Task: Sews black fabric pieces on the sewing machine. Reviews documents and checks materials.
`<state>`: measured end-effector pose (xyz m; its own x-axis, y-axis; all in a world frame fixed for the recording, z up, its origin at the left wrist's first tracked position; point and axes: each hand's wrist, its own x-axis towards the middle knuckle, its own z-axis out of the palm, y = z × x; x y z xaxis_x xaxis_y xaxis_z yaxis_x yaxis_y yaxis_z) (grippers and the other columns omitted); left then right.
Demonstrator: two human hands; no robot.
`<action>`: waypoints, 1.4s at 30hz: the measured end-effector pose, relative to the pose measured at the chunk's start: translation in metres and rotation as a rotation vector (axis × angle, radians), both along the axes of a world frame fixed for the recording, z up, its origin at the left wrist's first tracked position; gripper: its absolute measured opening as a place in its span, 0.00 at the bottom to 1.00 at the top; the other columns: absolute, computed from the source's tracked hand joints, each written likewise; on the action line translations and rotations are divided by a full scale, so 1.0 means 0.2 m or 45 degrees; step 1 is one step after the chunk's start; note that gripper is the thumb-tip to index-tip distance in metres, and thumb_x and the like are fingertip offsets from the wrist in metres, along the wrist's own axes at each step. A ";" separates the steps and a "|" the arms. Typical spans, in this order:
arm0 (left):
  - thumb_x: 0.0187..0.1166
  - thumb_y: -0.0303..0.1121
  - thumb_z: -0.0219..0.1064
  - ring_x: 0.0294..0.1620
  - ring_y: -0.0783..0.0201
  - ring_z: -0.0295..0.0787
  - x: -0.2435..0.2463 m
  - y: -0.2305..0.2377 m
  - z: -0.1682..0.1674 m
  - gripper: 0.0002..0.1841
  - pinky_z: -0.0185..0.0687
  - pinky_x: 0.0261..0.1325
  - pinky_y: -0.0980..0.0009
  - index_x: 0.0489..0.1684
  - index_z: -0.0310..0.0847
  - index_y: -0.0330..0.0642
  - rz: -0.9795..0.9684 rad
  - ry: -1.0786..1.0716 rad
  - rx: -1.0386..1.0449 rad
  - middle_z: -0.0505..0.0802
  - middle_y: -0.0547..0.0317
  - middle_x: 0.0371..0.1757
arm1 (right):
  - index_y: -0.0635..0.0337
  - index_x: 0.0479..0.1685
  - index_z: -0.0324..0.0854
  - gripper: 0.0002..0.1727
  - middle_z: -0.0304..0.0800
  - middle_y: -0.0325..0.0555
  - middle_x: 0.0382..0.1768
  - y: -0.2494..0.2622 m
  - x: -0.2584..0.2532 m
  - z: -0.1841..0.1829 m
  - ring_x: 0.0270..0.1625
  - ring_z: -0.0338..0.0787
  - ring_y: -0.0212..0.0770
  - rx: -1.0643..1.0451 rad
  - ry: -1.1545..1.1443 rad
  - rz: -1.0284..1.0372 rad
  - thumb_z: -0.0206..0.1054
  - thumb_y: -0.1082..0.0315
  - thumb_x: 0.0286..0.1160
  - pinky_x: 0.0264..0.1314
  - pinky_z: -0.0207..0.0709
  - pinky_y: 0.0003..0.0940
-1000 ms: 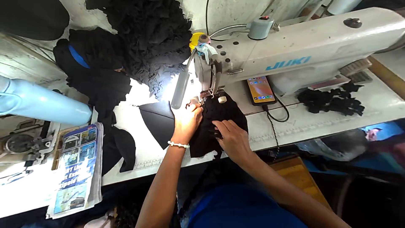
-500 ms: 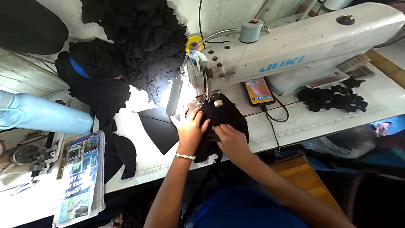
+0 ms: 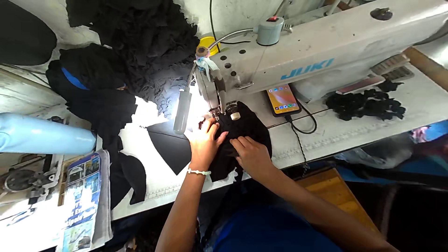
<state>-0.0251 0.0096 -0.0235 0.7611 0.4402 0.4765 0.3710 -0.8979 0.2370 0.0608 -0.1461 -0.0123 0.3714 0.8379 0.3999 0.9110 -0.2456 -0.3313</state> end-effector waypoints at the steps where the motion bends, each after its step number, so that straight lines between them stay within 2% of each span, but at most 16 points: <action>1: 0.71 0.51 0.75 0.62 0.47 0.91 0.00 0.00 0.00 0.18 0.72 0.65 0.30 0.41 0.96 0.46 0.000 0.005 0.009 0.95 0.56 0.58 | 0.66 0.43 0.91 0.15 0.92 0.55 0.34 0.00 0.00 0.00 0.38 0.94 0.55 0.011 -0.008 -0.001 0.79 0.79 0.52 0.31 0.86 0.43; 5: 0.72 0.50 0.75 0.59 0.50 0.92 0.00 0.03 0.01 0.18 0.77 0.64 0.36 0.43 0.95 0.43 -0.035 0.035 -0.037 0.95 0.56 0.57 | 0.66 0.43 0.91 0.15 0.92 0.56 0.34 0.01 0.00 -0.01 0.37 0.94 0.56 0.038 0.012 0.006 0.78 0.79 0.53 0.32 0.86 0.44; 7: 0.71 0.47 0.76 0.61 0.50 0.91 0.00 0.03 0.01 0.16 0.67 0.70 0.30 0.41 0.94 0.42 -0.064 -0.027 -0.032 0.95 0.55 0.57 | 0.66 0.44 0.91 0.15 0.91 0.56 0.34 0.02 0.01 -0.01 0.38 0.94 0.56 0.039 0.018 0.009 0.78 0.79 0.53 0.32 0.86 0.45; 10: 0.77 0.32 0.69 0.62 0.50 0.90 0.00 0.02 0.01 0.07 0.68 0.70 0.38 0.43 0.94 0.42 -0.156 -0.145 0.002 0.97 0.55 0.51 | 0.65 0.46 0.91 0.15 0.91 0.55 0.34 0.01 0.01 -0.02 0.37 0.94 0.56 0.067 0.028 0.017 0.76 0.79 0.55 0.32 0.86 0.43; 12: 0.76 0.24 0.64 0.59 0.50 0.89 -0.01 0.02 0.00 0.11 0.72 0.69 0.46 0.47 0.93 0.40 -0.165 -0.134 -0.032 0.96 0.55 0.44 | 0.64 0.49 0.92 0.16 0.92 0.55 0.34 0.01 0.01 -0.01 0.37 0.94 0.55 0.095 0.030 0.020 0.76 0.77 0.58 0.32 0.86 0.42; 13: 0.75 0.24 0.64 0.57 0.50 0.90 -0.01 0.03 0.00 0.12 0.74 0.67 0.47 0.48 0.93 0.40 -0.152 -0.127 -0.041 0.96 0.55 0.43 | 0.64 0.50 0.92 0.16 0.92 0.54 0.34 0.01 0.01 -0.01 0.37 0.94 0.54 0.114 0.026 0.016 0.75 0.76 0.59 0.32 0.86 0.41; 17: 0.70 0.31 0.71 0.57 0.49 0.91 0.00 0.02 0.04 0.13 0.71 0.65 0.37 0.51 0.92 0.41 -0.090 -0.023 -0.123 0.97 0.57 0.50 | 0.66 0.53 0.91 0.18 0.92 0.54 0.33 0.01 0.02 0.05 0.35 0.93 0.54 0.175 0.004 -0.009 0.76 0.75 0.60 0.32 0.85 0.40; 19: 0.68 0.32 0.74 0.55 0.49 0.94 0.01 0.02 0.07 0.14 0.77 0.63 0.38 0.51 0.92 0.40 -0.095 0.042 -0.131 0.97 0.55 0.48 | 0.67 0.54 0.91 0.21 0.92 0.55 0.34 0.01 0.03 0.08 0.36 0.93 0.55 0.183 0.011 -0.022 0.78 0.75 0.56 0.32 0.85 0.42; 20: 0.67 0.32 0.75 0.53 0.47 0.92 0.02 0.02 0.08 0.14 0.73 0.64 0.36 0.49 0.92 0.39 -0.112 0.062 -0.148 0.96 0.52 0.45 | 0.67 0.53 0.91 0.21 0.92 0.55 0.34 0.01 0.03 0.09 0.36 0.93 0.55 0.184 0.014 -0.029 0.79 0.74 0.55 0.33 0.86 0.42; 25: 0.61 0.29 0.78 0.49 0.43 0.89 0.09 0.03 0.11 0.10 0.75 0.59 0.42 0.39 0.92 0.40 -0.135 0.110 -0.110 0.92 0.48 0.36 | 0.66 0.47 0.91 0.17 0.91 0.54 0.33 0.03 0.04 0.12 0.37 0.93 0.55 0.181 0.048 -0.023 0.80 0.73 0.55 0.33 0.86 0.42; 30: 0.66 0.28 0.76 0.43 0.43 0.88 0.11 0.02 0.03 0.05 0.78 0.45 0.48 0.36 0.91 0.38 -0.082 -0.047 0.065 0.89 0.47 0.32 | 0.67 0.54 0.90 0.22 0.94 0.56 0.37 0.02 0.04 0.10 0.40 0.95 0.56 0.139 0.147 -0.076 0.80 0.71 0.56 0.36 0.87 0.44; 32: 0.68 0.29 0.74 0.44 0.43 0.88 0.11 0.01 0.00 0.04 0.78 0.45 0.50 0.36 0.91 0.40 -0.068 -0.087 0.128 0.89 0.48 0.32 | 0.67 0.55 0.90 0.22 0.95 0.57 0.39 0.01 0.04 0.10 0.41 0.95 0.57 0.113 0.196 -0.102 0.81 0.71 0.56 0.38 0.88 0.46; 34: 0.72 0.28 0.71 0.54 0.42 0.89 0.08 -0.01 0.00 0.05 0.78 0.54 0.45 0.37 0.93 0.43 -0.068 -0.075 0.140 0.92 0.49 0.36 | 0.67 0.53 0.91 0.20 0.95 0.58 0.40 -0.01 0.04 0.09 0.43 0.96 0.58 0.090 0.231 -0.101 0.80 0.72 0.58 0.39 0.88 0.47; 36: 0.75 0.28 0.68 0.63 0.42 0.90 0.03 -0.03 -0.02 0.08 0.74 0.64 0.35 0.41 0.95 0.47 -0.054 -0.051 0.155 0.96 0.54 0.43 | 0.66 0.50 0.91 0.17 0.94 0.57 0.40 -0.03 0.02 0.06 0.43 0.96 0.58 0.081 0.231 -0.065 0.78 0.74 0.58 0.39 0.88 0.48; 39: 0.78 0.32 0.64 0.73 0.41 0.85 -0.06 -0.06 -0.03 0.14 0.50 0.74 0.17 0.51 0.97 0.51 -0.048 0.007 0.082 0.97 0.63 0.60 | 0.63 0.49 0.92 0.19 0.91 0.55 0.35 -0.06 -0.01 0.00 0.38 0.94 0.56 0.103 0.106 -0.004 0.77 0.80 0.52 0.33 0.86 0.44; 42: 0.77 0.35 0.63 0.76 0.39 0.82 -0.09 -0.07 -0.02 0.16 0.41 0.74 0.13 0.54 0.96 0.52 -0.044 0.035 0.005 0.95 0.65 0.65 | 0.63 0.46 0.92 0.15 0.88 0.52 0.31 -0.07 -0.02 -0.03 0.34 0.91 0.53 0.135 -0.072 0.012 0.74 0.80 0.56 0.28 0.82 0.39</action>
